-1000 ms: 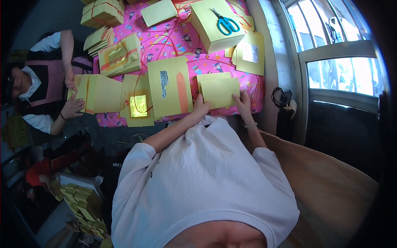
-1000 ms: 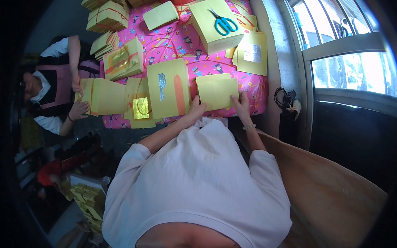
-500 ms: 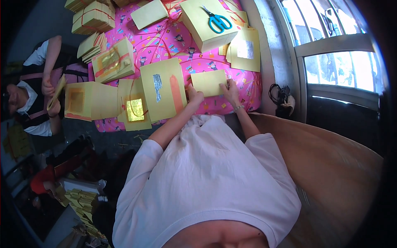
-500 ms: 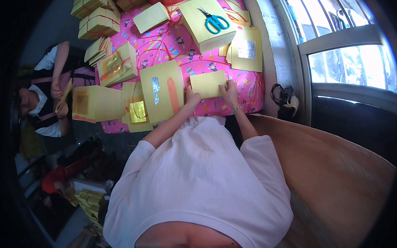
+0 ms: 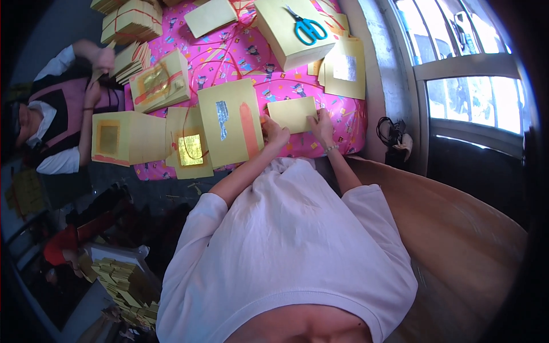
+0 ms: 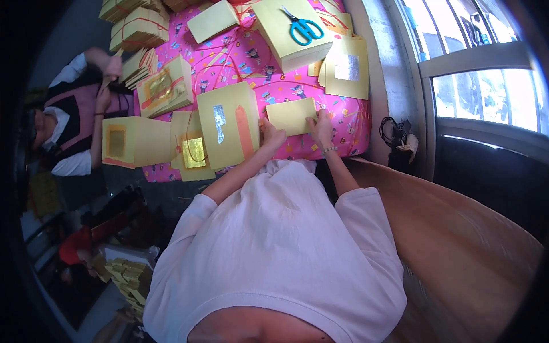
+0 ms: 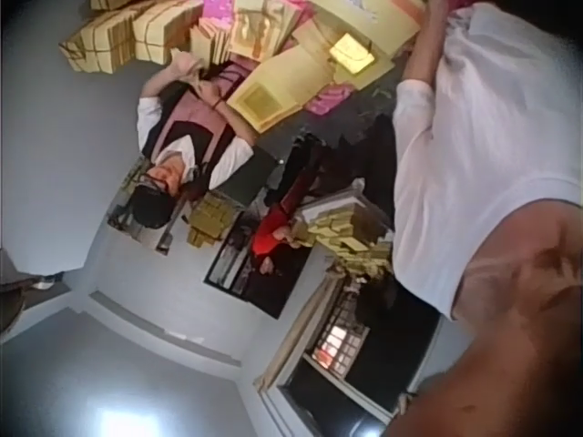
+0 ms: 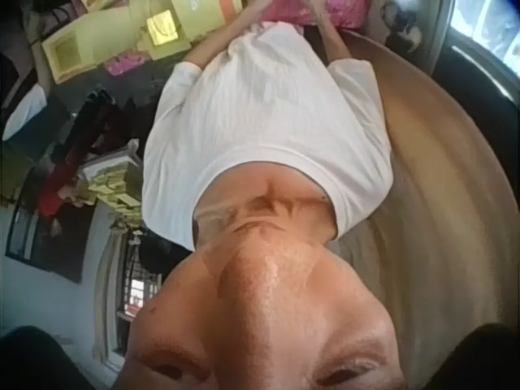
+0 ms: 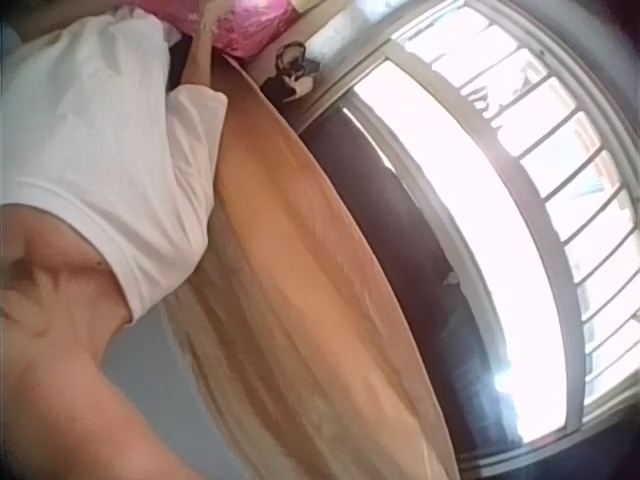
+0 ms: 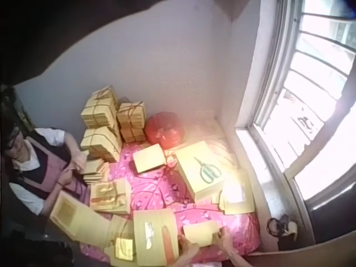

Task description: Folding sheets of joss paper and applying decorative foil patches to them.

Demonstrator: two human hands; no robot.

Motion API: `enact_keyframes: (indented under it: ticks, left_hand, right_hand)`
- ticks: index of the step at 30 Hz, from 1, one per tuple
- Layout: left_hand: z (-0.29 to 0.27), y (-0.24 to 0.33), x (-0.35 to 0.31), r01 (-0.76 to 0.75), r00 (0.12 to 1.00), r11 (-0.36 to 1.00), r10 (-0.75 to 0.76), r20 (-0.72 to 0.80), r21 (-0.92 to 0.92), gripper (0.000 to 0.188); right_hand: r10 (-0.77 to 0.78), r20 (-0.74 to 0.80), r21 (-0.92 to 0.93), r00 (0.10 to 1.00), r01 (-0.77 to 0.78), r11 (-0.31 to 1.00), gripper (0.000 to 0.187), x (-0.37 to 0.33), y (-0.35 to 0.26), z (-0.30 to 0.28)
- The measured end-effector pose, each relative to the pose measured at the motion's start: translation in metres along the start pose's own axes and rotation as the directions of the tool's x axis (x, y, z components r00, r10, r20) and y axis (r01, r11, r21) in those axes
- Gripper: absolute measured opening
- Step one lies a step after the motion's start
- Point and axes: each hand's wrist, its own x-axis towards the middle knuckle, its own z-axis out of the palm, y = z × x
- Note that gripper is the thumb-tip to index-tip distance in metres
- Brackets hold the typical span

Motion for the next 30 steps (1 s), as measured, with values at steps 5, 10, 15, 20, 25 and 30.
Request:
enact_keyframes:
  ticks: [5, 10, 15, 20, 25, 30]
  left_hand:
    - [0.017, -0.024, 0.005, -0.355, 0.911, 0.907, 0.39, -0.133, 0.226, 0.096]
    - [-0.021, 0.01, -0.041, -0.562, 0.823, 0.827, 0.562, 0.08, -0.021, 0.075]
    - [-0.096, 0.024, -0.079, -0.629, 0.749, 0.756, 0.652, 0.117, -0.18, 0.036]
    - [-0.176, -0.007, -0.085, -0.688, 0.711, 0.658, 0.695, 0.105, 0.307, 0.032]
    - [-0.201, -0.022, -0.088, -0.628, 0.746, 0.609, 0.649, 0.15, 0.484, 0.045]
    - [-0.197, -0.029, -0.086, -0.636, 0.703, 0.427, 0.664, 0.254, 0.642, 0.052]
  right_hand:
    - [-0.284, -0.069, -0.498, 0.956, 0.214, 0.84, 0.035, -0.005, -0.02, -0.005]
    - [-0.059, -0.056, -0.435, 0.997, 0.028, 0.9, 0.038, -0.007, -0.027, -0.005]
    - [-0.233, -0.117, -0.498, 0.965, 0.146, 0.855, 0.037, -0.007, -0.047, -0.019]
    - [-0.351, 0.146, -0.038, 0.925, 0.36, 0.932, 0.033, -0.02, -0.123, -0.035]
    - [-0.615, 0.447, 0.069, 0.65, 0.66, 0.748, 0.036, -0.053, -0.173, -0.018]
    - [-0.679, 0.58, 0.014, 0.45, 0.828, 0.561, 0.044, -0.069, -0.186, 0.005]
